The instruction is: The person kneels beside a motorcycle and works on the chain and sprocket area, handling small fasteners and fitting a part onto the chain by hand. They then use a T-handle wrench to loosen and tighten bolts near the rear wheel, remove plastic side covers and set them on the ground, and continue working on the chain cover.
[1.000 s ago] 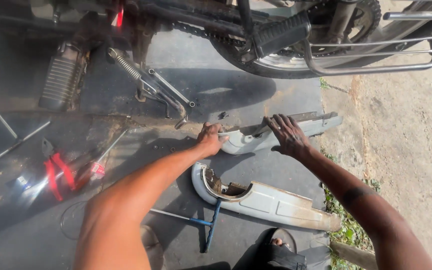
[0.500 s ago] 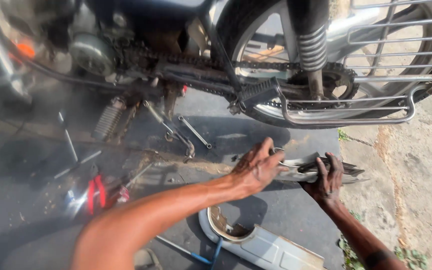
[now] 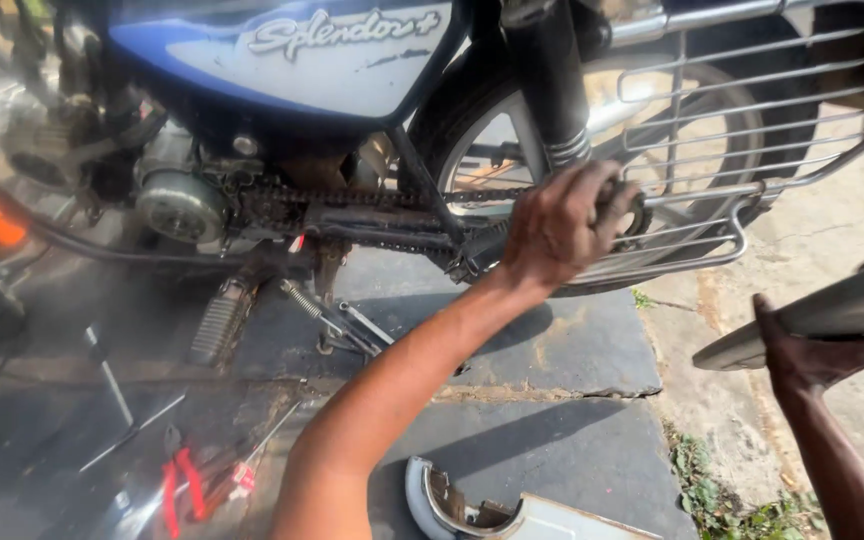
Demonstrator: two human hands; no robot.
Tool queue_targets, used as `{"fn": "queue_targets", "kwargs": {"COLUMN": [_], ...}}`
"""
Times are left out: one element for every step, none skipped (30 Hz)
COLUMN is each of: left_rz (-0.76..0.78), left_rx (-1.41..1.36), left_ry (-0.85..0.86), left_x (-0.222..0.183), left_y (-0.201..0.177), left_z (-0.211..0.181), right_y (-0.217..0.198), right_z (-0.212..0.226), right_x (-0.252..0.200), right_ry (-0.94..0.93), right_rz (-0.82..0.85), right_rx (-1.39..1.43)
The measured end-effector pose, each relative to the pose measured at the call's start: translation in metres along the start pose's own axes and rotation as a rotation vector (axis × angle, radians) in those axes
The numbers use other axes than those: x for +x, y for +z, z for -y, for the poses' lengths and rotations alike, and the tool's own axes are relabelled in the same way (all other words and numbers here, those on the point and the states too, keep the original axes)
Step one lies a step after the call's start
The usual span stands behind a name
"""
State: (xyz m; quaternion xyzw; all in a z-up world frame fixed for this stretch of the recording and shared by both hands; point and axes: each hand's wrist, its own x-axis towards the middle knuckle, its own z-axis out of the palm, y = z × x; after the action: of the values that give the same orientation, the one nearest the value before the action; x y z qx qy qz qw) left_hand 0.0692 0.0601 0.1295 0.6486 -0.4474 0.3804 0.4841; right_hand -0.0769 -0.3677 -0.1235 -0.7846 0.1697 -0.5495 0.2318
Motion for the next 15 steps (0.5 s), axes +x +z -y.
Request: {"fn": "queue_targets", "kwargs": {"left_rz": [0.048,0.090,0.068,0.151,0.235,0.237,0.307,0.383,0.390,0.431,0.471,0.464,0.443,0.412,0.395], "left_rx": [0.033,0.071,0.055,0.079,0.102,0.081,0.023,-0.026,-0.037,0.041,0.123,0.114,0.142,0.176,0.175], "left_ry": [-0.028,-0.063,-0.055,-0.144,-0.231,-0.230,-0.367,-0.491,-0.477,-0.570,-0.661,-0.649,-0.633,-0.628,-0.627], "left_x": [-0.001,-0.004,-0.008,-0.015,-0.021,-0.019,-0.017,-0.011,-0.006,-0.001,0.002,0.003,0.003,0.001,0.001], "left_y": [-0.005,-0.009,-0.018,-0.023,-0.025,-0.031,-0.035,-0.042,-0.044,-0.044,-0.043,-0.042,-0.041,-0.041,-0.040], "left_z": [0.021,0.042,0.051,0.060,0.068,0.065,0.061,0.061,0.059,0.056,0.052,0.051,0.050,0.048,0.045], "right_y": [-0.002,-0.004,0.000,-0.009,-0.029,-0.032,-0.037,-0.037,-0.035,-0.037,-0.043,-0.035,-0.028,-0.016,-0.018], "right_z": [-0.037,-0.074,-0.010,0.058,0.129,0.091,0.051,0.011,0.060,0.109,0.162,0.151,0.139,0.126,0.113], "right_x": [0.015,0.035,0.075,0.109,0.144,0.159,0.176,0.191,0.186,0.175,0.158,0.149,0.140,0.133,0.129], "right_ry": [0.022,0.037,0.016,0.344,0.659,0.653,0.841,1.032,1.027,1.217,1.404,1.391,1.430,1.469,1.455], "right_rz": [-0.120,-0.235,-0.250,-0.349,-0.431,-0.443,-0.421,-0.401,-0.421,-0.590,-0.759,-0.769,-0.761,-0.735,-0.727], "right_rx": [-0.159,-0.313,-0.322,0.040,0.417,0.400,0.548,0.712,0.711,0.627,0.537,0.546,0.554,0.561,0.570]}}
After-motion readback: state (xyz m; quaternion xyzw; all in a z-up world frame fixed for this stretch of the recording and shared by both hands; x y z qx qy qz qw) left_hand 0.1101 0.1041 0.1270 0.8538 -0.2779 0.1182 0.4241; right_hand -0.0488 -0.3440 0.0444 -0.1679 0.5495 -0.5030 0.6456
